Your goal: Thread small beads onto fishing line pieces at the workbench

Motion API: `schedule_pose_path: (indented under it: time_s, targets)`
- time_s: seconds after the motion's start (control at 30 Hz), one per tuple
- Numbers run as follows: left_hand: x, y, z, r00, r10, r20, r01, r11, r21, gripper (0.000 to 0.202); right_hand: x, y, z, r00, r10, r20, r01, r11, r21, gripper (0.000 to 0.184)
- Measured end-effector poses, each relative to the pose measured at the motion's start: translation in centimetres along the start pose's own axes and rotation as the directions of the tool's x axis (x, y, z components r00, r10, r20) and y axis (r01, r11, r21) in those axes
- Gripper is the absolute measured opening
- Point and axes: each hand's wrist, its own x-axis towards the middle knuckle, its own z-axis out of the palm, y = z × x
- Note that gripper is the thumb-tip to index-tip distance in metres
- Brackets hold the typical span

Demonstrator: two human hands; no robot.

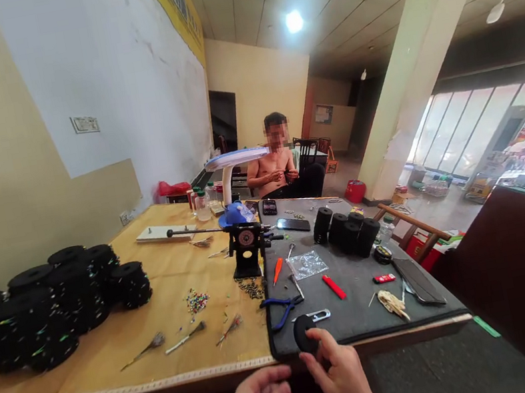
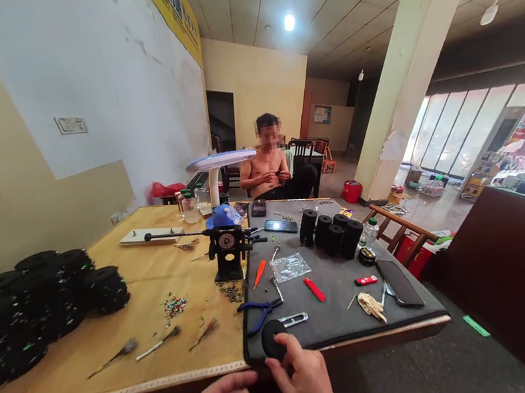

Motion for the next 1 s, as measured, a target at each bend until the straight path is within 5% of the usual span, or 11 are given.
schedule_pose_path:
  time_s: [0.1,0.17,0.4,0.63,0.8,1.0]
  targets:
    - [1.1,1.0,1.6,1.000,-0.010,0.020,0.015,0.959,-0.284,0.053,-0.7,-0.6,0.0,1.000,-0.001,-0.014,0.000,1.000,-0.025,0.033]
    - [1.7,1.3,2.2,0.999,0.033,-0.010,-0.034,0.945,-0.326,0.050,-1.1,-0.7,0.0,1.000,0.003,-0.008,-0.004,0.998,-0.058,0.034]
    - [4.3,0.1,2.1,0.973,0.226,-0.044,-0.227,0.974,-0.005,0.043,-1.5,0.8,1.5,0.996,0.088,0.034,-0.077,0.967,-0.245,0.030]
    - [6.1,-1.6,2.1,0.967,0.247,-0.064,-0.240,0.965,0.103,0.046,-0.6,1.8,1.4,0.922,0.303,0.240,-0.172,0.877,-0.448,0.024]
    - [4.5,-1.0,0.6,0.960,0.263,-0.098,-0.254,0.962,0.096,0.047,-0.3,2.1,-0.1,0.895,0.302,0.328,-0.112,0.864,-0.491,0.028]
    - [2.2,-0.7,-3.9,0.932,0.242,-0.271,-0.243,0.970,0.030,0.051,-0.5,4.1,-1.2,0.883,0.345,0.318,-0.123,0.825,-0.552,0.030]
